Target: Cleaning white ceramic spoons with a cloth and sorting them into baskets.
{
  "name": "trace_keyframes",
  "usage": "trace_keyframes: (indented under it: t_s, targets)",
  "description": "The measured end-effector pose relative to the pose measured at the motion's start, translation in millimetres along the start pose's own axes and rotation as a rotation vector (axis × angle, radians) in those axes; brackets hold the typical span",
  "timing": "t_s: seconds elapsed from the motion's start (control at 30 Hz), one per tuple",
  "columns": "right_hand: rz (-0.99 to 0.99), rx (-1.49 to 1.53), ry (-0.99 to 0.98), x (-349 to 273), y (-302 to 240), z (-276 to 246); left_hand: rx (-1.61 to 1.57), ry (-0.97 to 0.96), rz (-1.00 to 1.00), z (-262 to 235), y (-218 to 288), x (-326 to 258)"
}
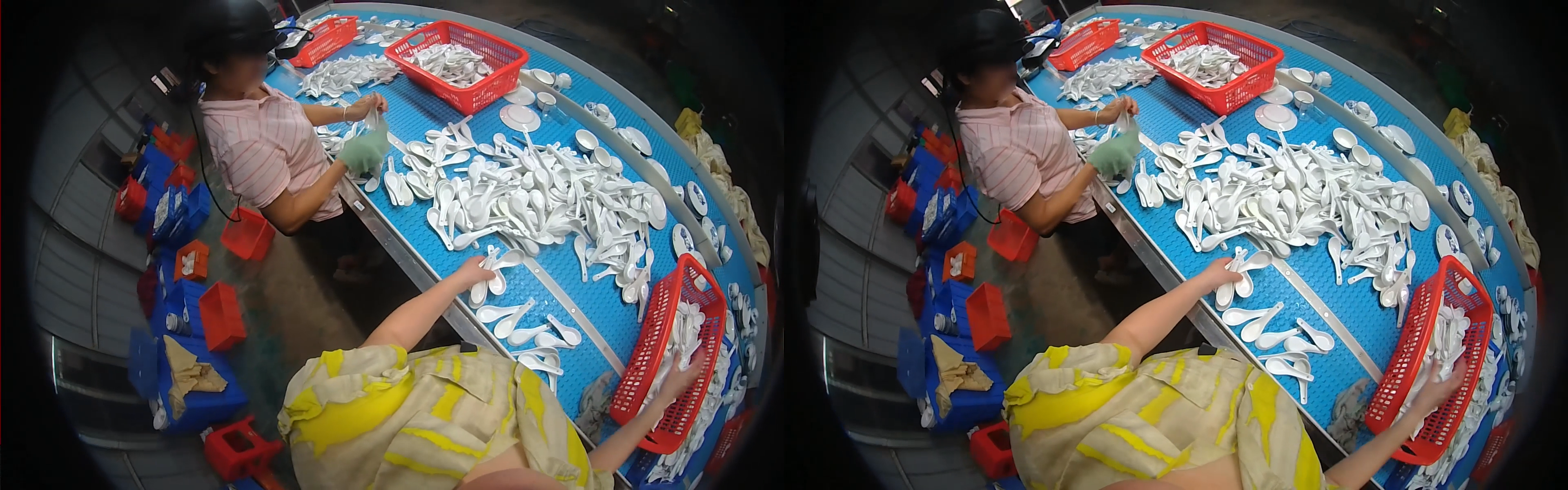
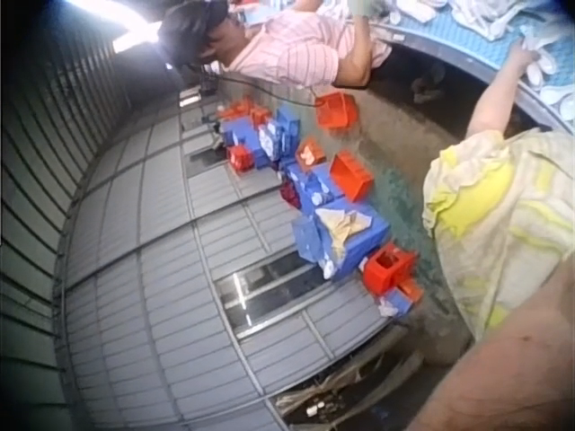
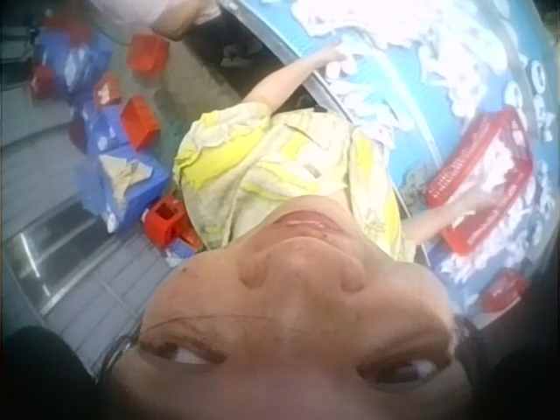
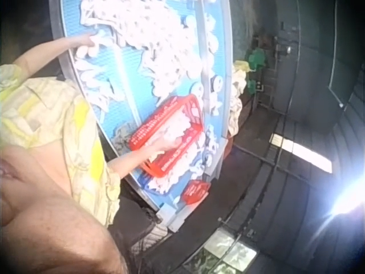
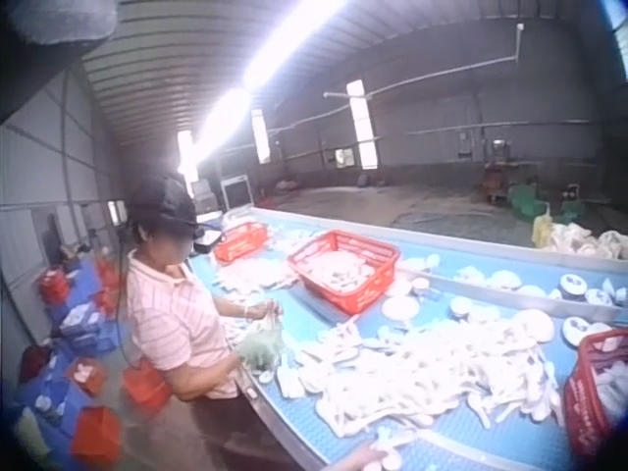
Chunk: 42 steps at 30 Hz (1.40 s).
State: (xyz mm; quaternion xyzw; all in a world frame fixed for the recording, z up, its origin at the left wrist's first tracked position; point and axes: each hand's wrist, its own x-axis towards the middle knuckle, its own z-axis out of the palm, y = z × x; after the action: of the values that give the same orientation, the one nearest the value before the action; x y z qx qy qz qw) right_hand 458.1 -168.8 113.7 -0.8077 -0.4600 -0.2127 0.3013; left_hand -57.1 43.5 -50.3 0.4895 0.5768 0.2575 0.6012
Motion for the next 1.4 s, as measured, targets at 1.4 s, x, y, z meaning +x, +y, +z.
trace_keyframes:
  t_s: [1.4]
  targets:
    - [0.964,1.093,-0.644,-100,-182,84,-0.181,-0.156,-0.059,-2,12,-1]
